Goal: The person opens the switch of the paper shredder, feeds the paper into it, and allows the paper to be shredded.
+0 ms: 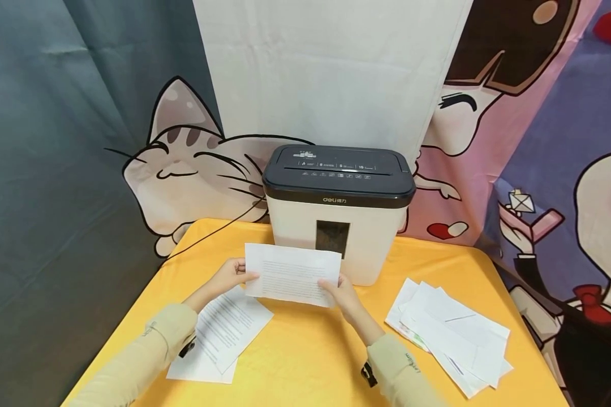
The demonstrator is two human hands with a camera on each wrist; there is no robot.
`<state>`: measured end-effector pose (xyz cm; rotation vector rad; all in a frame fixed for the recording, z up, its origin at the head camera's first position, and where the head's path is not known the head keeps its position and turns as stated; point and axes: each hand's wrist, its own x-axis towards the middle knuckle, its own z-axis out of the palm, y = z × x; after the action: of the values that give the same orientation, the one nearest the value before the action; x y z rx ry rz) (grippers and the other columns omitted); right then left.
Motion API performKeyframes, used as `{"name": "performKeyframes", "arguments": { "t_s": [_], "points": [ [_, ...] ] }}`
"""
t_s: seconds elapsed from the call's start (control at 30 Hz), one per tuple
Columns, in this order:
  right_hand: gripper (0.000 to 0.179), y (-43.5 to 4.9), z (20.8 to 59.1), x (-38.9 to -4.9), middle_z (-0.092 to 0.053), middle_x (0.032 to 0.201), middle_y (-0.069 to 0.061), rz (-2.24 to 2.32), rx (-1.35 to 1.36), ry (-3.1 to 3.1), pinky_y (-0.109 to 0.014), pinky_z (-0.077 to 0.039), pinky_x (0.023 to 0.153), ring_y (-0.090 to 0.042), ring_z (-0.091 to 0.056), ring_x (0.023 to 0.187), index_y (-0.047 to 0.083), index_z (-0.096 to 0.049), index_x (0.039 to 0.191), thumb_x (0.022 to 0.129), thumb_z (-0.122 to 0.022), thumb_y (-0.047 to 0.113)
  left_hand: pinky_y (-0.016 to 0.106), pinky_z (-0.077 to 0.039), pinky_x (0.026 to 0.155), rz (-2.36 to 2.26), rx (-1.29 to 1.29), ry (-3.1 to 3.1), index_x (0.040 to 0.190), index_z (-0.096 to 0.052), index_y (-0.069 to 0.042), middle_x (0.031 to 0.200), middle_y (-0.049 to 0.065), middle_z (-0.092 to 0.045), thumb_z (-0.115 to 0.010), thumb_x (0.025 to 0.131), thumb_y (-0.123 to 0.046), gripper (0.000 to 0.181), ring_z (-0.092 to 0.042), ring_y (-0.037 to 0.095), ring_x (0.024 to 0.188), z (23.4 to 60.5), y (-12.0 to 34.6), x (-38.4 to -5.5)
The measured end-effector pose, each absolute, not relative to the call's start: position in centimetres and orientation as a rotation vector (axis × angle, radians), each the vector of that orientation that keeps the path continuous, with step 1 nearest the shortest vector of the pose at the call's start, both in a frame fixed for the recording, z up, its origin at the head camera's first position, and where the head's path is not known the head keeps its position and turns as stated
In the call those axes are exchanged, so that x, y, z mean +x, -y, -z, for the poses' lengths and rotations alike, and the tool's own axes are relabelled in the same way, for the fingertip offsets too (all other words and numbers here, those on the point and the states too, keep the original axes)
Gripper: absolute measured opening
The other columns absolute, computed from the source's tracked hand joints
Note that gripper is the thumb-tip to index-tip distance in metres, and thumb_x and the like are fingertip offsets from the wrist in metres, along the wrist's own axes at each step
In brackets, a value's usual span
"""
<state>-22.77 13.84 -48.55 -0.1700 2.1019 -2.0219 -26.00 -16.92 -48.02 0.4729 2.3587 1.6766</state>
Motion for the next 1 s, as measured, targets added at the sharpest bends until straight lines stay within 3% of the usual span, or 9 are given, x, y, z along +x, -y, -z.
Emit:
{"name": "performKeyframes", "arguments": {
  "t_s": [0.3,0.47,0.8,1.0],
  "points": [
    [0.037,-15.2,46.3,-22.8,-0.066,0.114,-0.017,2.028,-0.177,-2.154,-0.031,-0.053,0.079,-0.006,-0.066,0.088,-0.013,-0.049,0.124,0.094,-0.054,0.007,0.029,-0.057,0.072,-1.664,0.572,-2.439,0.112,-0.059,0.014,0.102,0.029,-0.067,-0.063,0.088,-0.002,0.029,-0.069,0.028,0.086,45.7,15.4,-26.3],
    [0.039,-16.0,44.8,-23.1,-0.067,0.115,-0.014,1.996,-0.25,-2.174,-0.03,-0.053,0.079,-0.003,-0.065,0.089,-0.013,-0.048,0.126,0.095,-0.054,0.01,0.028,-0.057,0.071,-1.674,0.568,-2.475,0.11,-0.061,0.012,0.102,0.027,-0.067,-0.065,0.087,-0.003,0.028,-0.07,0.025,0.085,44.1,14.9,-26.2],
    [0.037,-17.5,41.7,-23.1,-0.068,0.102,0.014,1.984,-0.306,-2.166,-0.03,-0.054,0.08,-0.002,-0.066,0.09,-0.006,-0.05,0.127,0.095,-0.054,0.014,0.027,-0.056,0.071,-1.668,0.664,-2.492,0.109,-0.061,0.013,0.103,0.028,-0.067,-0.065,0.086,-0.001,0.027,-0.069,0.03,0.086,40.6,13.8,-26.4],
    [0.04,-18.0,40.1,-23.0,-0.069,0.097,0.017,1.98,-0.301,-2.195,-0.023,-0.053,0.077,0.001,-0.065,0.088,-0.01,-0.048,0.128,0.096,-0.054,0.013,0.029,-0.057,0.072,-1.644,0.689,-2.487,0.109,-0.061,0.012,0.103,0.027,-0.067,-0.064,0.087,-0.003,0.027,-0.07,0.028,0.086,38.9,13.4,-26.3]
  ]
}}
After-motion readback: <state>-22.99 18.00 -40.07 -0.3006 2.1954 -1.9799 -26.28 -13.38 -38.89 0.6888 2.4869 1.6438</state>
